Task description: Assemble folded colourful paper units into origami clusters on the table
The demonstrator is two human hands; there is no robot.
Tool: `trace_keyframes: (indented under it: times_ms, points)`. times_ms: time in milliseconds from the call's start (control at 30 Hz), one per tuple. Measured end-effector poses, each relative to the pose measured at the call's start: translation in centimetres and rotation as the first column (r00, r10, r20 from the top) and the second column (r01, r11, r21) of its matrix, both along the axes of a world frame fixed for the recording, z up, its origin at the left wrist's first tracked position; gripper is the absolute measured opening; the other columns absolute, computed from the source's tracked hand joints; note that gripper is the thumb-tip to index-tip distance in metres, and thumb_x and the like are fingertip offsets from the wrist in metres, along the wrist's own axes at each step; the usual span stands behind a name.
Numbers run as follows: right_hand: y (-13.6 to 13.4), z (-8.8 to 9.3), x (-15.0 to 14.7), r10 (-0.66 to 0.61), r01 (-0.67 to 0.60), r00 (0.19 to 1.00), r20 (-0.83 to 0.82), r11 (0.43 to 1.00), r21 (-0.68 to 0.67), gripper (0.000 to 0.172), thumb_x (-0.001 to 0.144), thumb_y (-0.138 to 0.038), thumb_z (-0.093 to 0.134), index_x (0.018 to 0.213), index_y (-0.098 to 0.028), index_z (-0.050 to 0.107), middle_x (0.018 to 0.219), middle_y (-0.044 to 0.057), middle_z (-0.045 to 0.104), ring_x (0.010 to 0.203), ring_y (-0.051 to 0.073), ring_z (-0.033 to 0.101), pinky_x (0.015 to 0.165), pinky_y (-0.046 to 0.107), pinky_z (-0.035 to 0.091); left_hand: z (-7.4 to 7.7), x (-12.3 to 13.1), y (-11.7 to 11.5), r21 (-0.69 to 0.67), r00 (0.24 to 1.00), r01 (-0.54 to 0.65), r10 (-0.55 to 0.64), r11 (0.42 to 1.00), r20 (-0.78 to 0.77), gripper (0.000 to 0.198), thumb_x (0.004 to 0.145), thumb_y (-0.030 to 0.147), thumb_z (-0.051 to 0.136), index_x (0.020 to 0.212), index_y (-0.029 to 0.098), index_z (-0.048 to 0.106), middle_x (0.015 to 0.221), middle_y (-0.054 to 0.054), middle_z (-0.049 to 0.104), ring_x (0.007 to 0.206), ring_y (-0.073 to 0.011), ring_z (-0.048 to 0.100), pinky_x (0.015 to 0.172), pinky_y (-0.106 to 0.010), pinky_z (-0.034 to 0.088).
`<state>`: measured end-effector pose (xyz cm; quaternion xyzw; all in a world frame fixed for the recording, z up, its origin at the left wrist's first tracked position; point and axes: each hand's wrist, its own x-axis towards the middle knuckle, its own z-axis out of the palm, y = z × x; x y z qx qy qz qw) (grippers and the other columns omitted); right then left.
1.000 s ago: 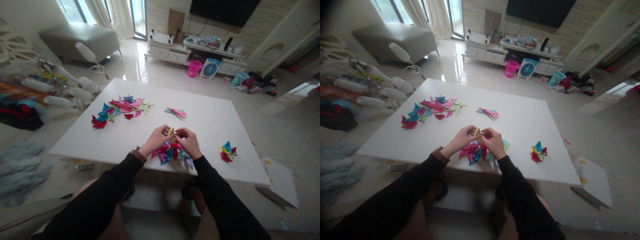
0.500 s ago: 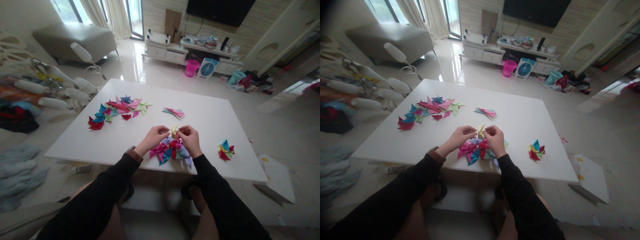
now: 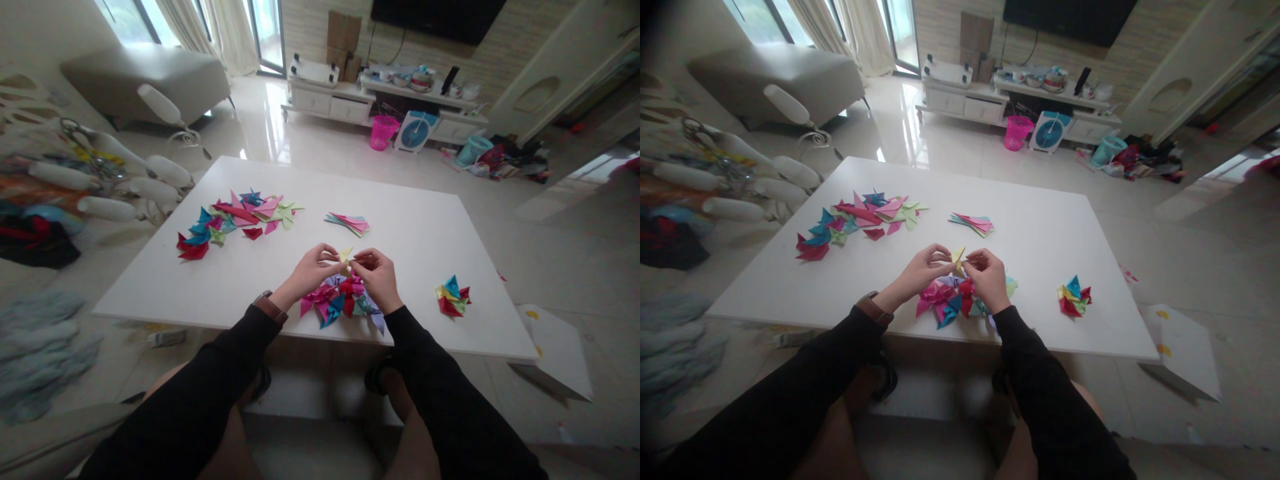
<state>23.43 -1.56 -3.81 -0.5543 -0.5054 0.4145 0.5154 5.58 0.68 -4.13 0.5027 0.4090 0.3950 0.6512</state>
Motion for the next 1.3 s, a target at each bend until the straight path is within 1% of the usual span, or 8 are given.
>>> trace_keyframes:
  times_ms: [100, 267, 667, 933, 1033, 1133, 1233, 1300]
  points:
    - [0.0, 0.1, -0.2, 0.006, -0.006, 1.000, -0.008, 1.000, 0.001, 0.027, 0.069, -0.040, 0.081, 0.079, -0.021, 0.064, 0.070, 0.002, 0.069, 0.061, 0.017, 0.063, 0.057, 0.028, 0.048, 0.0, 0.1, -0.1, -0.041, 0.998, 0.033, -0.031, 0.999, 0.051, 0.052, 0.070, 0.034, 0.088, 0.106, 0.017, 0.052, 0.105, -0.008, 0.069, 0.087, -0.0191, 0.074, 0.081, -0.034, 0.056]
    - [-0.1, 0.3, -0.3, 0.022, -0.022, 0.998, -0.059, 1.000, -0.008, 0.027, 0.068, -0.037, 0.083, 0.079, -0.020, 0.065, 0.071, 0.002, 0.070, 0.062, 0.017, 0.064, 0.058, 0.028, 0.049, 0.2, 0.3, -0.2, -0.049, 0.992, 0.083, -0.077, 0.995, 0.101, 0.050, 0.073, 0.033, 0.086, 0.107, 0.017, 0.052, 0.100, -0.006, 0.069, 0.090, -0.0189, 0.073, 0.087, -0.036, 0.055]
    - [-0.2, 0.4, -0.3, 0.015, -0.015, 0.998, -0.054, 1.000, -0.003, 0.026, 0.069, -0.039, 0.082, 0.079, -0.021, 0.065, 0.071, 0.001, 0.069, 0.061, 0.016, 0.062, 0.057, 0.028, 0.048, 0.5, 0.0, -0.1, -0.044, 0.998, 0.058, -0.056, 0.997, 0.043, 0.050, 0.072, 0.032, 0.084, 0.108, 0.017, 0.053, 0.099, -0.006, 0.068, 0.092, -0.0192, 0.071, 0.085, -0.035, 0.053]
    - [-0.2, 0.4, 0.5, 0.003, -0.003, 1.000, 0.001, 1.000, 0.002, 0.024, 0.072, -0.039, 0.078, 0.079, -0.021, 0.065, 0.072, 0.001, 0.069, 0.063, 0.016, 0.062, 0.059, 0.028, 0.049, 0.5, -0.2, 0.1, -0.033, 0.999, 0.040, -0.041, 0.999, -0.029, 0.053, 0.073, 0.038, 0.082, 0.112, 0.016, 0.055, 0.116, -0.013, 0.067, 0.099, -0.0228, 0.071, 0.088, -0.041, 0.055]
    - [-0.3, 0.1, 2.1, -0.029, 0.027, 0.996, 0.083, 0.999, 0.021, 0.021, 0.074, -0.037, 0.077, 0.080, -0.021, 0.066, 0.073, 0.001, 0.069, 0.063, 0.016, 0.060, 0.059, 0.028, 0.047, 0.5, -0.3, 0.2, -0.025, 0.997, 0.027, -0.029, 0.999, -0.078, 0.051, 0.075, 0.039, 0.080, 0.113, 0.016, 0.056, 0.118, -0.014, 0.066, 0.097, -0.0226, 0.071, 0.086, -0.042, 0.056]
    - [-0.4, -0.3, 4.9, -0.090, 0.082, 0.981, 0.170, 0.995, 0.051, 0.020, 0.075, -0.036, 0.076, 0.081, -0.020, 0.067, 0.075, 0.002, 0.069, 0.064, 0.016, 0.061, 0.061, 0.028, 0.048, 0.7, -0.2, 0.3, -0.015, 0.994, 0.024, -0.025, 1.000, -0.109, 0.047, 0.077, 0.038, 0.076, 0.113, 0.016, 0.056, 0.117, -0.013, 0.066, 0.094, -0.0208, 0.071, 0.085, -0.040, 0.056]
    - [-0.4, -0.7, 9.4, -0.175, 0.156, 0.941, 0.290, 0.984, 0.086, 0.022, 0.076, -0.038, 0.074, 0.082, -0.018, 0.067, 0.076, 0.003, 0.069, 0.064, 0.016, 0.061, 0.062, 0.029, 0.049, 0.8, -0.1, 0.4, -0.014, 0.990, 0.012, -0.014, 1.000, -0.140, 0.043, 0.076, 0.035, 0.074, 0.110, 0.015, 0.057, 0.114, -0.011, 0.066, 0.091, -0.0195, 0.070, 0.083, -0.038, 0.056]
    - [-0.6, -1.1, 13.0, -0.269, 0.239, 0.877, 0.398, 0.963, 0.124, 0.021, 0.077, -0.038, 0.071, 0.081, -0.018, 0.067, 0.077, 0.004, 0.070, 0.064, 0.017, 0.062, 0.062, 0.030, 0.048, 0.7, 0.1, 0.4, -0.018, 0.988, -0.003, 0.000, 1.000, -0.154, 0.041, 0.075, 0.033, 0.073, 0.109, 0.015, 0.057, 0.111, -0.010, 0.066, 0.089, -0.0192, 0.070, 0.081, -0.038, 0.056]
